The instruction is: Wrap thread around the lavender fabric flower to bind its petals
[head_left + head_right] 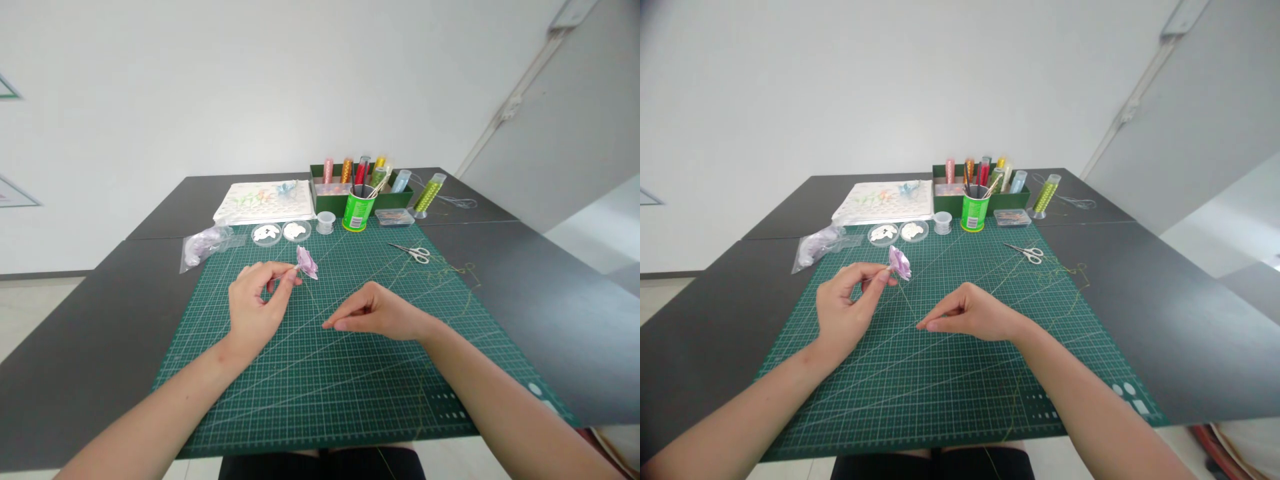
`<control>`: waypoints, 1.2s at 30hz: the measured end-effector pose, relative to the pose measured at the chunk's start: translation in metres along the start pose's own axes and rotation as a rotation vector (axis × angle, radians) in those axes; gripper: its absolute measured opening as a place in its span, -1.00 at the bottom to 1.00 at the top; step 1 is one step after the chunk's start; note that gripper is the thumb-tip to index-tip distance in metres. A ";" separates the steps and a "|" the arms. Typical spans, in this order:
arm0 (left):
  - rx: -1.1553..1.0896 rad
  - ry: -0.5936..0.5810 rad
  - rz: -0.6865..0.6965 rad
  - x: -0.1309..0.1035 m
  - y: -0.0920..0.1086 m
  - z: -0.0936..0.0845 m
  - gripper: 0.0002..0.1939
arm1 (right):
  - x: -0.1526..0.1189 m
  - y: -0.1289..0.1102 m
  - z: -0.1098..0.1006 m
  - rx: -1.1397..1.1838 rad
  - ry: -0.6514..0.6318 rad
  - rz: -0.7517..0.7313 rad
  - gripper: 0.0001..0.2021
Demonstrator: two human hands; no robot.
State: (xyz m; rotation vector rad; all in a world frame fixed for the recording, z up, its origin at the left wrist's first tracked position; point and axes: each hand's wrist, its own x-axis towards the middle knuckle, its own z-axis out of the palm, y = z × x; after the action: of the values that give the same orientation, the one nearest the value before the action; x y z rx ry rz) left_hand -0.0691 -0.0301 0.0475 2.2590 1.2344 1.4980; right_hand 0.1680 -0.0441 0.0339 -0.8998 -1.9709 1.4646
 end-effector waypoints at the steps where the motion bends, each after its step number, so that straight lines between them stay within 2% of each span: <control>1: 0.001 0.001 -0.011 0.000 -0.002 0.001 -0.81 | 0.000 -0.001 0.000 0.017 -0.019 -0.008 -0.71; 5: 0.042 -0.077 -0.018 0.002 -0.008 0.005 -0.81 | -0.003 -0.008 -0.001 0.113 -0.054 -0.069 -0.78; 10: 0.100 -0.244 0.054 -0.004 -0.012 0.015 -0.80 | -0.007 -0.013 -0.004 0.174 0.013 -0.130 -0.85; 13: 0.100 -0.334 0.093 -0.010 -0.010 0.020 -0.83 | -0.009 -0.015 -0.007 0.175 0.126 -0.169 -0.85; 17: 0.018 -0.429 0.178 -0.017 -0.002 0.022 -0.87 | -0.009 -0.016 -0.009 0.163 0.348 -0.187 -0.83; 20: -0.018 -0.436 0.228 -0.021 0.007 0.021 -0.88 | -0.007 -0.015 -0.010 0.177 0.457 -0.188 -0.85; 24: -0.031 -0.433 0.260 -0.023 0.018 0.018 -0.87 | -0.004 -0.011 -0.010 0.214 0.519 -0.154 -0.87; 28: -0.052 -0.417 0.271 -0.023 0.027 0.015 -0.85 | 0.000 -0.006 -0.008 0.231 0.545 -0.113 -0.82; 36: -0.084 -0.279 0.308 -0.019 0.034 0.009 -0.89 | 0.005 -0.001 -0.007 0.193 0.548 -0.067 -0.82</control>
State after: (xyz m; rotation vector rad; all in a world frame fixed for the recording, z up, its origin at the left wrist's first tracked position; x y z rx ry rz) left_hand -0.0463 -0.0632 0.0481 2.5788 0.7614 1.2324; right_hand 0.1701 -0.0362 0.0374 -1.0066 -1.4205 1.1845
